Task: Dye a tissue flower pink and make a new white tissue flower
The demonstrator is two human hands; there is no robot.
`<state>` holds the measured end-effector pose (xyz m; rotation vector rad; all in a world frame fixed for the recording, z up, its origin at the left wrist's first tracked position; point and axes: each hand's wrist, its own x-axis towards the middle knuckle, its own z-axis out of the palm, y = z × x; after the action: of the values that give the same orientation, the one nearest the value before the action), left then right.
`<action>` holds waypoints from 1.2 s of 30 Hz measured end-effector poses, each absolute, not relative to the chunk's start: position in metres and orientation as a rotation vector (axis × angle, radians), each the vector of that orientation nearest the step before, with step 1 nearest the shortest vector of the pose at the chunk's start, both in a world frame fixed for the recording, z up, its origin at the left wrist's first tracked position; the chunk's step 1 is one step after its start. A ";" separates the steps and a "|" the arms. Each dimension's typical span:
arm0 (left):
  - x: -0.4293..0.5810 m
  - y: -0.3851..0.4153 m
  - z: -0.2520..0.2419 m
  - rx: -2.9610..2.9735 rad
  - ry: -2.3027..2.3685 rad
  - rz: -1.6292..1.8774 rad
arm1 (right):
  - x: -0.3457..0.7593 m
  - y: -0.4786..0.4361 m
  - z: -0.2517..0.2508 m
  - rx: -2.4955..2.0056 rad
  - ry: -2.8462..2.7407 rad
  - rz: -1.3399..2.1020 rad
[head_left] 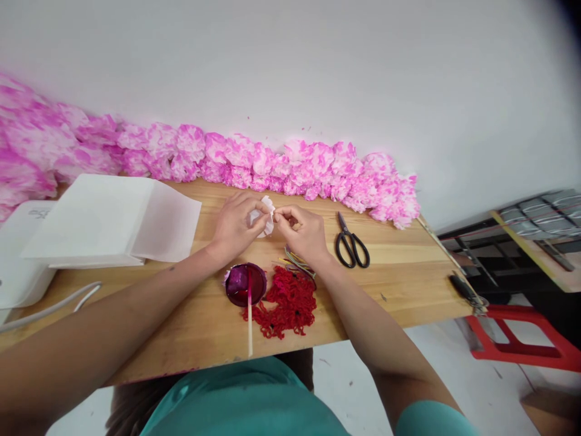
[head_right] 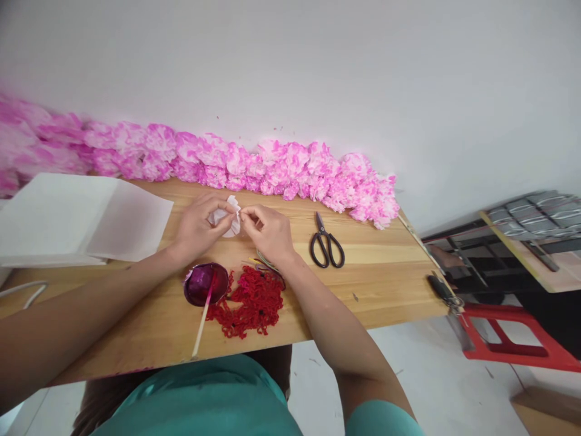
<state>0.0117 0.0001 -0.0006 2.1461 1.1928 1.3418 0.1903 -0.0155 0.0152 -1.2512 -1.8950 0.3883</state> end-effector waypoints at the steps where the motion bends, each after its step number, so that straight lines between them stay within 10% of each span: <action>1: 0.011 0.000 -0.001 2.140 1.207 1.336 | 0.191 -0.015 0.015 -1.249 -1.883 0.405; 36: 0.012 0.000 -0.001 1.958 1.251 1.319 | 0.193 -0.008 0.017 -1.307 -1.725 0.627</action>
<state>0.0119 -0.0002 -0.0015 1.9580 1.2507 1.3190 0.1933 -0.0078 0.0167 -1.3072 -1.7251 0.6272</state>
